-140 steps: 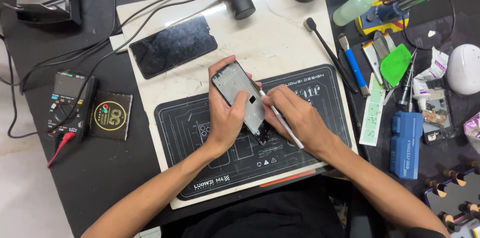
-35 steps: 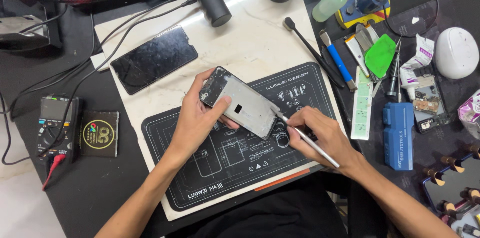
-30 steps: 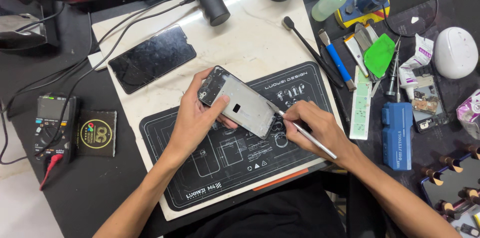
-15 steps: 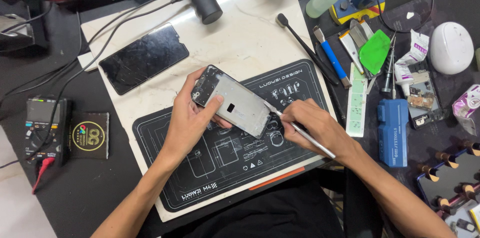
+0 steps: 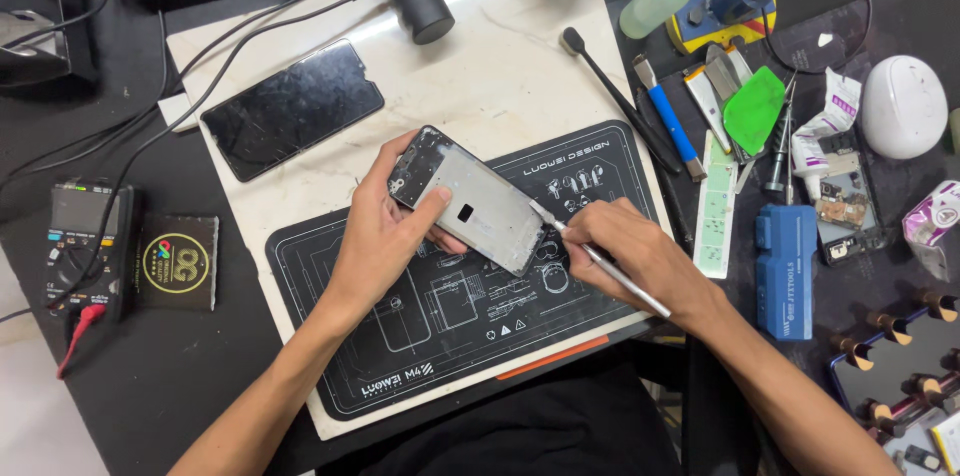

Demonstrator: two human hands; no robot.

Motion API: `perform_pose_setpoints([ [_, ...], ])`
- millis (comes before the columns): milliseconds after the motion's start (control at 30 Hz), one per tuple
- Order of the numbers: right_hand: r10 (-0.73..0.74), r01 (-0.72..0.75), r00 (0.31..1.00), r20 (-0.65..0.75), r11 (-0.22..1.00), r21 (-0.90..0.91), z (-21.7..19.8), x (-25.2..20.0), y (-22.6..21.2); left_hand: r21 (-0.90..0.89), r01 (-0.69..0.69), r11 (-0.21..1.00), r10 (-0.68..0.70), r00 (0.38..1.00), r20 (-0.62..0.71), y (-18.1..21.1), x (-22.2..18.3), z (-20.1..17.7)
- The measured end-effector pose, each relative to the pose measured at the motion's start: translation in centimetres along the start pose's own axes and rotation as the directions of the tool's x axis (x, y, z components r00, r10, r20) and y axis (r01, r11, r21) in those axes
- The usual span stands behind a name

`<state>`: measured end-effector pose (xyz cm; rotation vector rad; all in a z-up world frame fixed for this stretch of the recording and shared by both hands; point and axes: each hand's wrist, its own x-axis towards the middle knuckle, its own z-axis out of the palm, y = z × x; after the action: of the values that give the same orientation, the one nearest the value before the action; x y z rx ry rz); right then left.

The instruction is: The person cleans the interior of a phone chassis with a brush and uses a handheld vacuum tool before using a thin tool to apply adhesive around the edges.

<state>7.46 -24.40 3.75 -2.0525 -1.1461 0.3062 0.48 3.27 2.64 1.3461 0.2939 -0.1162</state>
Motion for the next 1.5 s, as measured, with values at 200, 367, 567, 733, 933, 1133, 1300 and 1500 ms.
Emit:
perform_pose_setpoints([
  [200, -0.016, 0.016, 1.000, -0.001, 1.000, -0.016, 0.3, 0.2, -0.2, -0.009, 0.013, 1.000, -0.013, 1.000, -0.001, -0.2, 0.1, -0.1],
  [367, -0.069, 0.068, 0.997, -0.021, 0.997, -0.035, 0.5, 0.7, -0.1, -0.015, -0.004, 1.000, 0.004, 1.000, 0.013, -0.2, 0.1, -0.2],
  [567, 0.033, -0.029, 0.998, 0.046, 0.996, -0.087, 0.3, 0.7, -0.4, 0.019, 0.004, 1.000, -0.004, 1.000, 0.008, 0.0, 0.0, -0.2],
  [733, -0.056, 0.056, 0.998, 0.004, 0.997, -0.057, 0.2, 0.4, -0.4, 0.009, -0.002, 1.000, 0.002, 1.000, 0.013, -0.3, 0.1, -0.3],
  [933, -0.021, 0.022, 0.999, 0.026, 0.998, -0.059, -0.1, 1.5, -0.8, -0.014, -0.002, 1.000, 0.002, 1.000, 0.002, -0.2, 0.1, -0.2],
  [1133, -0.030, 0.031, 0.999, 0.018, 0.999, -0.044, 0.1, 1.0, -0.8, -0.009, 0.015, 1.000, -0.014, 1.000, 0.023, -0.5, 0.4, -0.3],
  [1300, -0.063, 0.063, 0.998, 0.002, 0.995, -0.073, 0.2, 2.0, -0.5, -0.036, 0.018, 0.999, -0.017, 1.000, 0.015, -0.4, 0.3, -0.5],
  [1500, -0.089, 0.086, 0.995, -0.042, 0.994, -0.072, 0.9, 1.6, 0.0, -0.001, 0.021, 1.000, -0.021, 0.999, 0.029, -0.6, 0.4, -0.5],
])
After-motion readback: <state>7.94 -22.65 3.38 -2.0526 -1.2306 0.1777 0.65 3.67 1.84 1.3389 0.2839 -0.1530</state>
